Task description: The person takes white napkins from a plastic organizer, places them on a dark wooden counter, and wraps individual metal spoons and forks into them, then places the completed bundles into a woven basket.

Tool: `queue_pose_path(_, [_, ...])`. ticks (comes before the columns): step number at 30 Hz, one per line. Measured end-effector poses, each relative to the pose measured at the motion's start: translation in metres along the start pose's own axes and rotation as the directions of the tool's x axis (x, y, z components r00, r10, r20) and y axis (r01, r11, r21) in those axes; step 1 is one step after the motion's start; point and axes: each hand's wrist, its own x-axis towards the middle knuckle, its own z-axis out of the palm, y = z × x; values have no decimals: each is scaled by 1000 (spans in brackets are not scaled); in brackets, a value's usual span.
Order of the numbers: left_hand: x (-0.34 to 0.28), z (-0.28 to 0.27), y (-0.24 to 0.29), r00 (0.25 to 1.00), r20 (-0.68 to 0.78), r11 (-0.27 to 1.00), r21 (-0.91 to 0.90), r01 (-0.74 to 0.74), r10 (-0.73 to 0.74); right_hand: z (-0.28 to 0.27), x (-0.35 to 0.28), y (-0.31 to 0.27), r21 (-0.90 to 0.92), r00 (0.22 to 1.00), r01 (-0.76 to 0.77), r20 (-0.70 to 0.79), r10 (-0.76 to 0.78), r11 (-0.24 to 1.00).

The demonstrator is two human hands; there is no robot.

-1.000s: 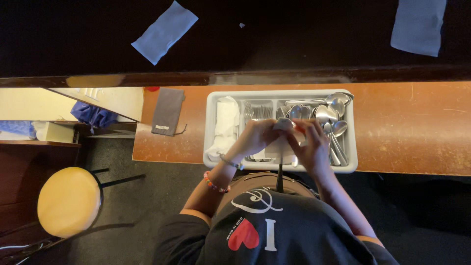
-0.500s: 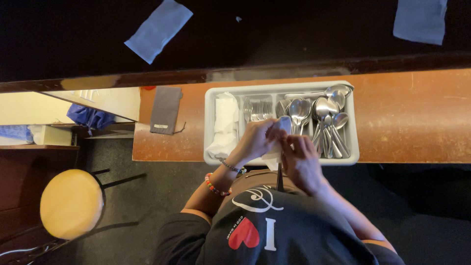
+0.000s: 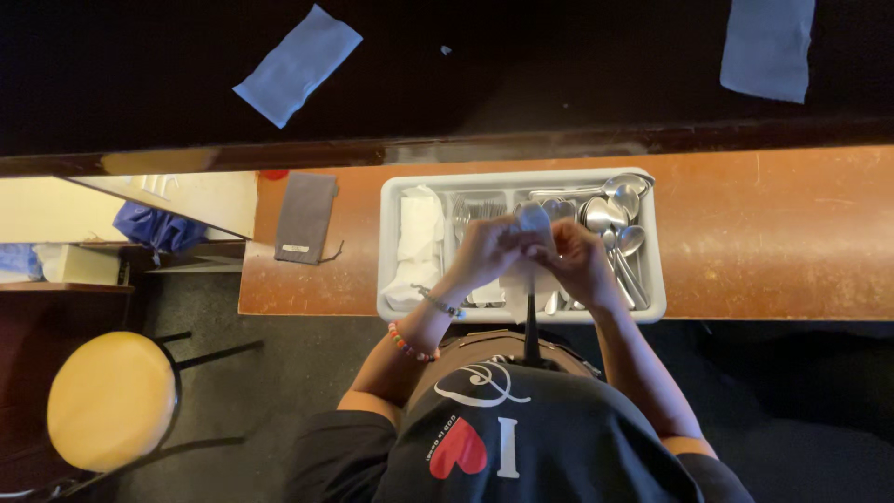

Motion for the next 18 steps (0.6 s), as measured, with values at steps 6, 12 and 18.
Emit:
queue_pose_path(6, [11,-8,14,971,-215,994,-3,-107,104,-32,11,1,-92,996,90,25,-88,992])
queue_pose_path(12, [11,-1,31,945,-260,976,-30,-214,199,-10,25,-23,-402,989,50,-105,-101,914])
queue_pose_path(18, [5,17,32,927,-369,996,26,84,-68,41,6,-32,-821,746,303,-112,-657,484])
